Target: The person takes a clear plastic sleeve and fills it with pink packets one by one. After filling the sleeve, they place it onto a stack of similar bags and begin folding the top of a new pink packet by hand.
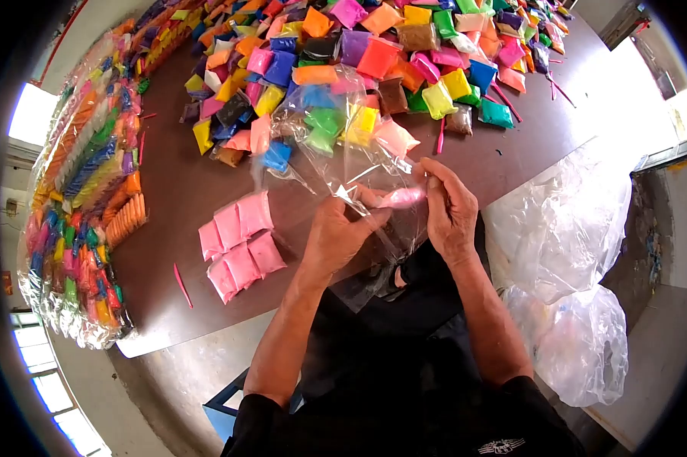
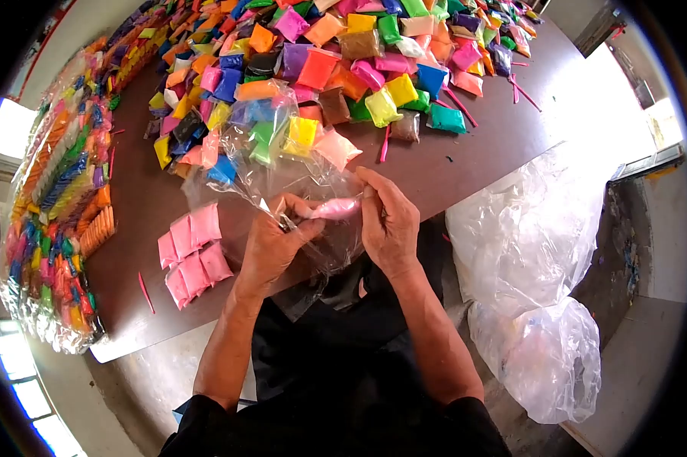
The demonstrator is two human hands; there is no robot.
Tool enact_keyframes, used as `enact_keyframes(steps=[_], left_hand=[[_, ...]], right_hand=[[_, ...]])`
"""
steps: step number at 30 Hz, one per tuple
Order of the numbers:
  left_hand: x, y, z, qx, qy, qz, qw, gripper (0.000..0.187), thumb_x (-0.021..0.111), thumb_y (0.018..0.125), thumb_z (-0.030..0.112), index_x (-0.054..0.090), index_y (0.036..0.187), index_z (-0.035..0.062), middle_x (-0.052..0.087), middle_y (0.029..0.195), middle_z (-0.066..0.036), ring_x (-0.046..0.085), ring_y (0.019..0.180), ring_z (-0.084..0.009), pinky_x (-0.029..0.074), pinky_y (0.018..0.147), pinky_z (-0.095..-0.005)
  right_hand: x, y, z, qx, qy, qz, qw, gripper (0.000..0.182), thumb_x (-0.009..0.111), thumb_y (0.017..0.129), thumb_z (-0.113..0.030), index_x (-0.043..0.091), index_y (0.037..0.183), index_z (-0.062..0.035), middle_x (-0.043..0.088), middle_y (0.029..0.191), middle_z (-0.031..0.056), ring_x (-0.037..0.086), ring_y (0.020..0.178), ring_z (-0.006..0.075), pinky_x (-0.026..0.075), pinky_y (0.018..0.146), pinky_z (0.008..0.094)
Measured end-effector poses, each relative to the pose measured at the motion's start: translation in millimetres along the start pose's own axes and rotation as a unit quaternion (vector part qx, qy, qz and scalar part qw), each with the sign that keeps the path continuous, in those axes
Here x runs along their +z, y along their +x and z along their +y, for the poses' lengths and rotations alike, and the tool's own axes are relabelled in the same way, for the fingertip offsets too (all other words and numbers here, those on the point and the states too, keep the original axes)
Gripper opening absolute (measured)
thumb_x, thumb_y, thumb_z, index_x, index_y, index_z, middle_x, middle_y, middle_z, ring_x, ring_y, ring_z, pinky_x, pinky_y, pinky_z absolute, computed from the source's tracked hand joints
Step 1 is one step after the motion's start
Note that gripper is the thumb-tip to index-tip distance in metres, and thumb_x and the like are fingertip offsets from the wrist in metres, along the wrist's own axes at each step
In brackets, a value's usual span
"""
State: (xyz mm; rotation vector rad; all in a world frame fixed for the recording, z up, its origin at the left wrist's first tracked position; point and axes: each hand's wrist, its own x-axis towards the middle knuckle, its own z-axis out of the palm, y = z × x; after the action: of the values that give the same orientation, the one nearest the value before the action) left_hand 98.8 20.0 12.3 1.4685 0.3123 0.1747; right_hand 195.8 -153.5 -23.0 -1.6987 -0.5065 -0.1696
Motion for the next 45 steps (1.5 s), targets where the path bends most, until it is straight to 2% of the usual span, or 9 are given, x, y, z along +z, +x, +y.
enact_keyframes(steps=[7,12,15,19,27,35,37,40,45], left_hand=[[13.3,-3.3,-4.7,0.061,0.223,-0.041,0.972,0.021,0.080,0.094,0.001,0.067,0.111,0.0020,0.077,0.105,-0.006,0.069,0.091,-0.0105,0.057,0.077,-0.0305],[21.9,-3.7,-14.0,0.269,0.321,-0.029,0.908,0.043,0.082,0.080,-0.004,0.071,0.121,0.0036,0.077,0.107,-0.015,0.073,0.093,-0.0334,0.059,0.080,-0.0403],[17.0,5.2,-12.8,0.311,0.373,-0.053,0.872,0.049,0.082,0.076,0.000,0.073,0.123,0.0113,0.072,0.110,-0.009,0.069,0.101,-0.0348,0.060,0.085,-0.0438],[19.2,6.3,-12.8,0.292,0.397,-0.064,0.868,0.051,0.081,0.073,0.001,0.073,0.122,0.0120,0.070,0.106,-0.007,0.068,0.105,-0.0319,0.059,0.087,-0.0427],[21.2,11.4,-20.8,0.338,0.425,-0.080,0.836,0.040,0.083,0.075,0.001,0.071,0.113,0.0054,0.069,0.099,-0.012,0.067,0.094,-0.0368,0.056,0.081,-0.0455],[-13.0,-38.7,7.4,0.286,0.412,-0.022,0.865,0.043,0.082,0.084,-0.003,0.074,0.126,0.0047,0.076,0.115,-0.015,0.072,0.110,-0.0364,0.060,0.092,-0.0420],[-33.7,-66.7,24.6,0.244,0.456,0.103,0.850,0.028,0.080,0.092,0.010,0.075,0.119,0.0051,0.077,0.117,-0.011,0.073,0.107,-0.0338,0.060,0.093,-0.0420],[-76.7,-99.1,30.5,0.157,0.465,0.195,0.849,0.025,0.080,0.092,0.001,0.079,0.116,0.0036,0.078,0.120,-0.012,0.077,0.092,-0.0291,0.061,0.086,-0.0373],[-102.6,-108.4,29.4,0.078,0.636,0.193,0.744,0.029,0.080,0.092,0.011,0.077,0.120,0.0035,0.077,0.122,-0.012,0.076,0.084,-0.0261,0.061,0.081,-0.0372]], right_hand=[[3.7,-3.4,-5.3,0.085,0.045,0.007,0.995,0.026,0.054,0.112,-0.003,0.070,0.131,0.0008,0.076,0.120,0.0054,0.067,0.112,0.0121,0.051,0.097,0.0247],[1.7,-2.5,-9.7,0.076,0.028,0.005,0.997,0.026,0.052,0.114,-0.004,0.070,0.132,0.0005,0.076,0.120,0.0063,0.068,0.111,0.0131,0.051,0.098,0.0255],[1.8,-1.6,-19.4,0.071,0.050,0.001,0.996,0.026,0.051,0.115,-0.004,0.070,0.132,0.0003,0.076,0.118,0.0065,0.068,0.107,0.0131,0.053,0.096,0.0258],[3.3,-3.4,-11.8,0.135,0.055,-0.004,0.989,0.025,0.052,0.115,-0.006,0.070,0.132,0.0001,0.077,0.116,0.0069,0.069,0.105,0.0137,0.053,0.096,0.0272],[9.0,0.8,-7.7,0.059,0.038,0.051,0.996,0.019,0.057,0.112,-0.003,0.071,0.124,-0.0018,0.076,0.104,0.0070,0.067,0.088,0.0113,0.054,0.080,0.0265],[8.3,2.8,-2.3,0.023,-0.014,0.055,0.998,0.019,0.060,0.106,0.002,0.073,0.119,-0.0025,0.075,0.098,0.0036,0.064,0.085,0.0070,0.052,0.076,0.0246],[9.1,2.5,0.5,0.036,-0.019,0.051,0.998,0.020,0.060,0.106,0.003,0.073,0.120,-0.0029,0.076,0.099,0.0029,0.064,0.085,0.0068,0.052,0.076,0.0242],[9.0,2.4,0.9,0.023,-0.011,0.050,0.998,0.019,0.061,0.107,0.002,0.073,0.120,-0.0038,0.077,0.102,0.0014,0.063,0.086,0.0053,0.050,0.076,0.0218],[10.9,2.2,1.8,0.033,0.004,0.049,0.998,0.019,0.061,0.108,0.001,0.073,0.122,-0.0034,0.076,0.102,0.0017,0.063,0.086,0.0059,0.050,0.077,0.0221]])
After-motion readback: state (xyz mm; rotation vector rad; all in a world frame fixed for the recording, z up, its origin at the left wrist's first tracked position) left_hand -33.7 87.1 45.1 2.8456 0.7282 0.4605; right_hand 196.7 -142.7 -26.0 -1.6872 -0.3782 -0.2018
